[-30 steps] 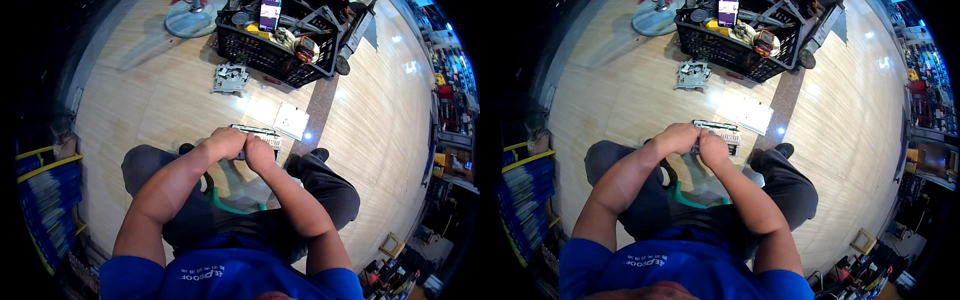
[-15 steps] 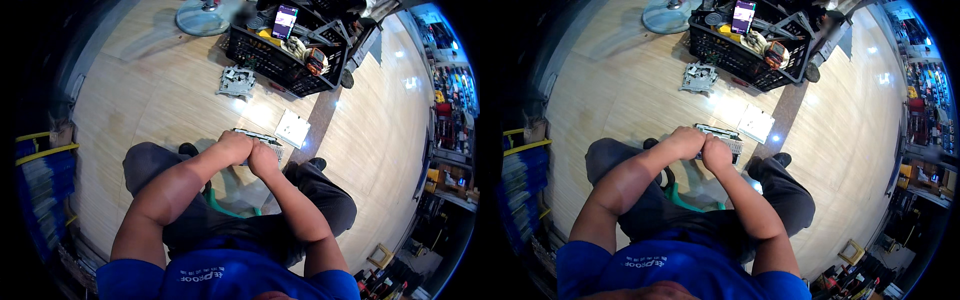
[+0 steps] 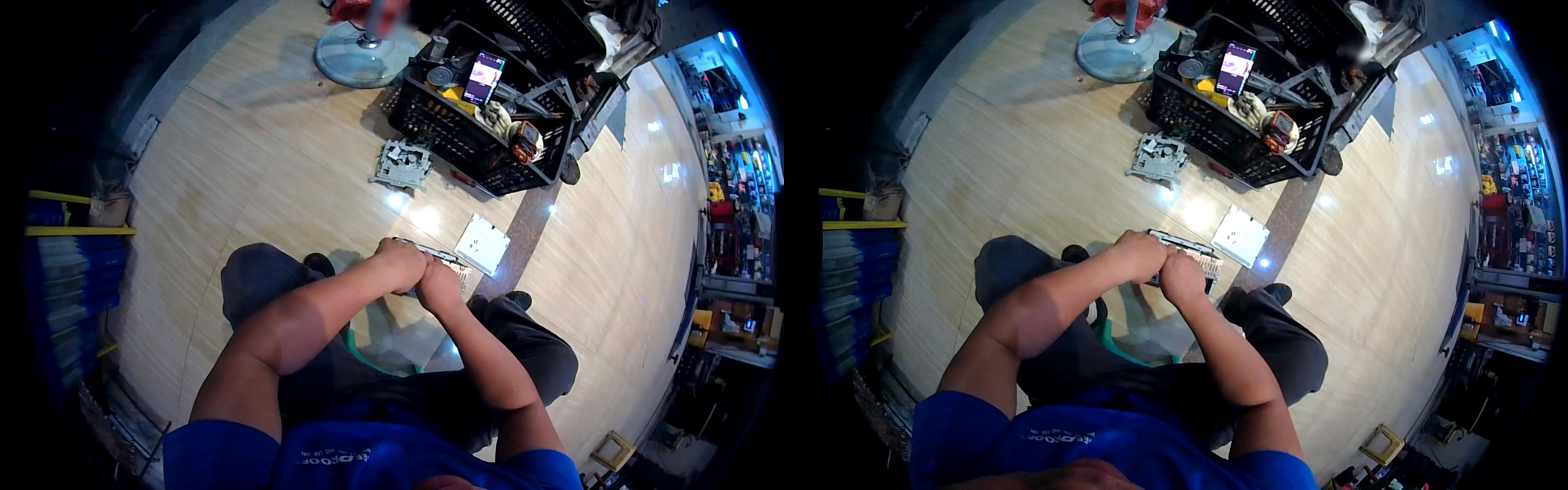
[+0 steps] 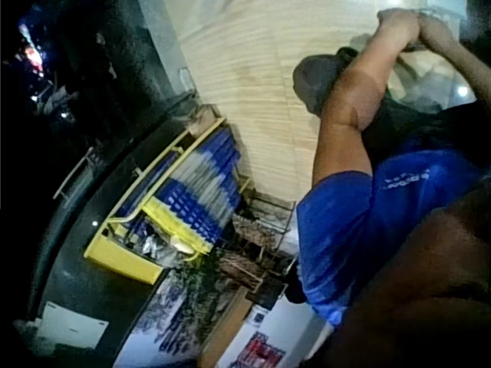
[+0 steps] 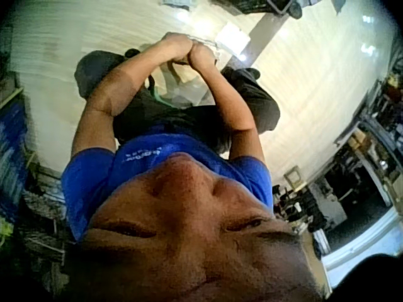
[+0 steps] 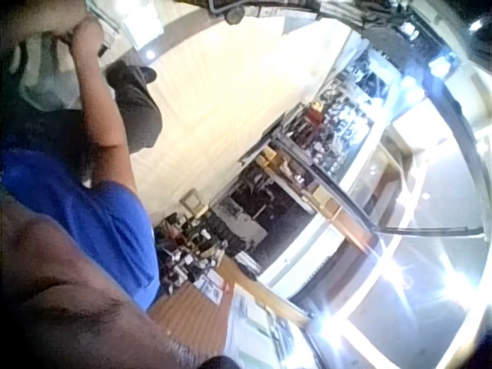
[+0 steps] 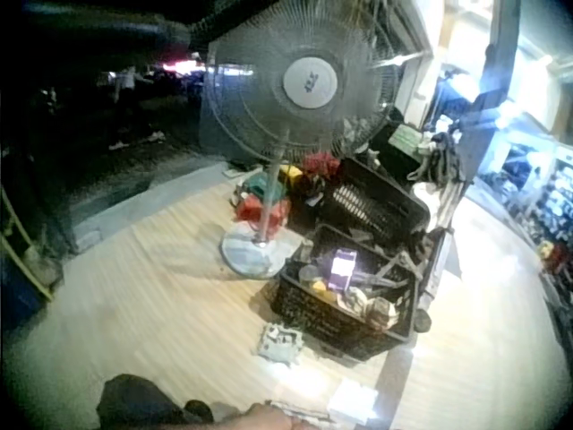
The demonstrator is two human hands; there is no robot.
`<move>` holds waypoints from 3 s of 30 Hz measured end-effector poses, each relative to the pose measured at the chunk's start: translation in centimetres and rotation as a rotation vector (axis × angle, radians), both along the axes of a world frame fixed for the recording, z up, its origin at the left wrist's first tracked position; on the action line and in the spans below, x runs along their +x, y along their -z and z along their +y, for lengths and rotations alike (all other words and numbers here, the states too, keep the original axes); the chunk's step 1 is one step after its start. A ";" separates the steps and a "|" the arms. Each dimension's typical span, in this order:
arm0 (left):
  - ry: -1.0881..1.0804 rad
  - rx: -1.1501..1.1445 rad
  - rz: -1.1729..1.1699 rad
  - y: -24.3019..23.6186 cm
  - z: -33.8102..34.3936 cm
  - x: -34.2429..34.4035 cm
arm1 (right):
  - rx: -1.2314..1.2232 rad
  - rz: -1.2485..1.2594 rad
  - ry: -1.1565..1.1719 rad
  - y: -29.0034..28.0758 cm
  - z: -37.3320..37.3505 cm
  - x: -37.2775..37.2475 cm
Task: The person handles a car stereo unit and its internal electronic components while sitting on the floor, using their hands to manipulate the device.
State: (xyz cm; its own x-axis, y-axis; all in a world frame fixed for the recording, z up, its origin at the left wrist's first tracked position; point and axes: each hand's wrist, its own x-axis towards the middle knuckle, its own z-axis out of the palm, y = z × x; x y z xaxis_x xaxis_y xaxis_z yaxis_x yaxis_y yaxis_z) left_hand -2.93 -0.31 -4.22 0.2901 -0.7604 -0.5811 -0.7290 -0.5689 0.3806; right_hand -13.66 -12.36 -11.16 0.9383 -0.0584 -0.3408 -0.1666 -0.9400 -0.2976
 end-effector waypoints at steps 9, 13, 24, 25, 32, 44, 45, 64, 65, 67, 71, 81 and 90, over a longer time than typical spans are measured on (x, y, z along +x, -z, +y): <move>0.006 -0.017 0.002 -0.1 0.0 -0.1 | -0.055 0.081 0.044 -1.2 0.3 0.6; -0.012 -0.060 -0.010 0.2 -0.1 -0.1 | 0.031 -0.010 0.059 -0.3 0.0 0.1; -0.022 -0.033 -0.001 -0.6 -0.2 0.2 | 0.036 -0.019 0.043 -0.9 -0.1 0.4; -0.027 -0.032 0.011 -0.7 -0.2 0.2 | 0.035 -0.021 0.040 -1.0 -0.1 0.4; -0.012 -0.049 -0.009 -0.5 -0.2 0.2 | 0.072 0.022 0.090 -0.1 0.1 0.0; -0.033 -0.064 -0.002 -1.0 -0.1 0.2 | 0.016 -0.061 0.044 -1.0 0.2 0.1; -0.032 -0.064 0.000 -0.9 -0.1 0.2 | 0.016 -0.059 0.045 -0.9 0.2 0.0; -0.024 -0.058 0.006 -0.8 -0.1 0.4 | 0.029 -0.098 0.046 -0.5 0.1 -0.2; -0.015 -0.049 -0.001 -0.8 -0.2 0.3 | 0.027 -0.081 0.052 -0.6 0.1 -0.2; -0.029 -0.061 0.003 -0.9 -0.1 0.3 | 0.020 -0.072 0.052 -0.7 0.0 -0.2; -0.044 -0.073 0.013 -1.3 -0.1 0.3 | 0.020 -0.062 0.043 -0.8 0.0 -0.1; -0.025 -0.052 0.002 -1.0 -0.2 0.4 | 0.041 -0.096 0.041 -0.9 0.1 -0.1; -0.027 -0.046 0.009 0.0 -0.3 0.3 | 0.043 -0.020 0.077 -1.5 0.1 0.1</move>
State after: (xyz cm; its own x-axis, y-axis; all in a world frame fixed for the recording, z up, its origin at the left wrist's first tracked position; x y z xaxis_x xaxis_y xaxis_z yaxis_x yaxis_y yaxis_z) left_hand -2.62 -0.65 -4.21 0.3057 -0.7782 -0.5486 -0.7099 -0.5703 0.4133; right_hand -13.57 -12.27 -9.65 0.9382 -0.1162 -0.3259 -0.2315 -0.9110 -0.3414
